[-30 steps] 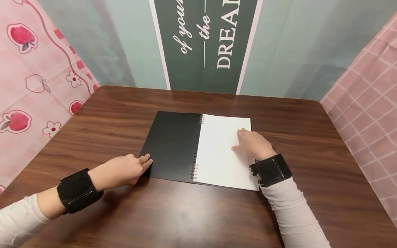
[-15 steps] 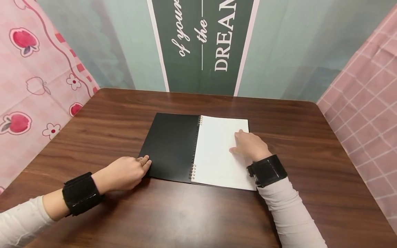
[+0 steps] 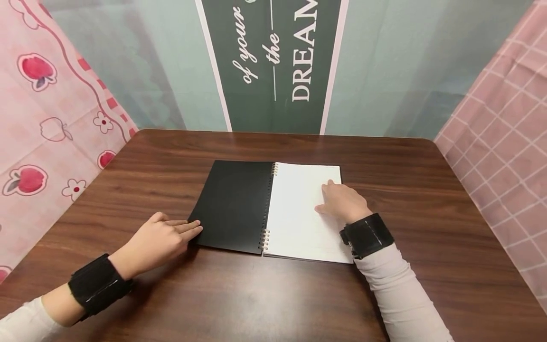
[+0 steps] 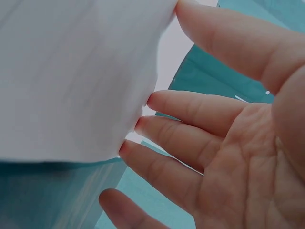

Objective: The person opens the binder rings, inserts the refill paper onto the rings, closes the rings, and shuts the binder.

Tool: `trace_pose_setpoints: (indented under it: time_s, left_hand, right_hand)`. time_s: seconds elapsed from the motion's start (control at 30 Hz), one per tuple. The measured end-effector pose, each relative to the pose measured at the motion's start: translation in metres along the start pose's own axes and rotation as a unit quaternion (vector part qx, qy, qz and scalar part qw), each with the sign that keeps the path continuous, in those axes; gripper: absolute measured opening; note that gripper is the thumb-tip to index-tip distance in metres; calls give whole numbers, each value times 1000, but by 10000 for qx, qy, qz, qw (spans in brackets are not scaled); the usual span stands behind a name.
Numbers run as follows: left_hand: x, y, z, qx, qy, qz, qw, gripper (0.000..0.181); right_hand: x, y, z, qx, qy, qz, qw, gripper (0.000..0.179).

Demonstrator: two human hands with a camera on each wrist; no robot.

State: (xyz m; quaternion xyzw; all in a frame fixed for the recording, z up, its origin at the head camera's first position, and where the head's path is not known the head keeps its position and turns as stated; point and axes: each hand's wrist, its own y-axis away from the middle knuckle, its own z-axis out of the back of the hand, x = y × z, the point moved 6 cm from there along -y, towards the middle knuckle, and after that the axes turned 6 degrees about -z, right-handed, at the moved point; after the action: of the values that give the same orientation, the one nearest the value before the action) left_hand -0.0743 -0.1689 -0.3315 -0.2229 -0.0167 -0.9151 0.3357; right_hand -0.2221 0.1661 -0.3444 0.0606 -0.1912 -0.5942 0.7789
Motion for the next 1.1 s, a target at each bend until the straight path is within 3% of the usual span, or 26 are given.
trace_pose_setpoints:
  time_s: [0.13,0.27,0.43,0.67,0.9,1.1]
  left_hand:
    - [5,4,7,80,111,187,9997,40]
    - [9,4,13,-6,99,156,9998,42]
    - [10,5,21,-332,123,9,9994,39]
    - [10,6,32,-552,391,-96,9977,42]
    - [13,7,45,-1070,688,-164,9917,48]
    - [16,4,58,-1325,768,-260,9879,48]
  right_hand:
    - [0,0,0,35,59,-7,10000,72]
    - [-1,0,1,28,75,0,10000,72]
    - [-1,-1,-1,94,-1,-35,10000,73]
    - [-2,0,-4,92,14,-68,9999,73]
    - [-2,1,-4,34,50,-9,10000,73]
    - [-1,0,-2,74,36,-24,10000,73]
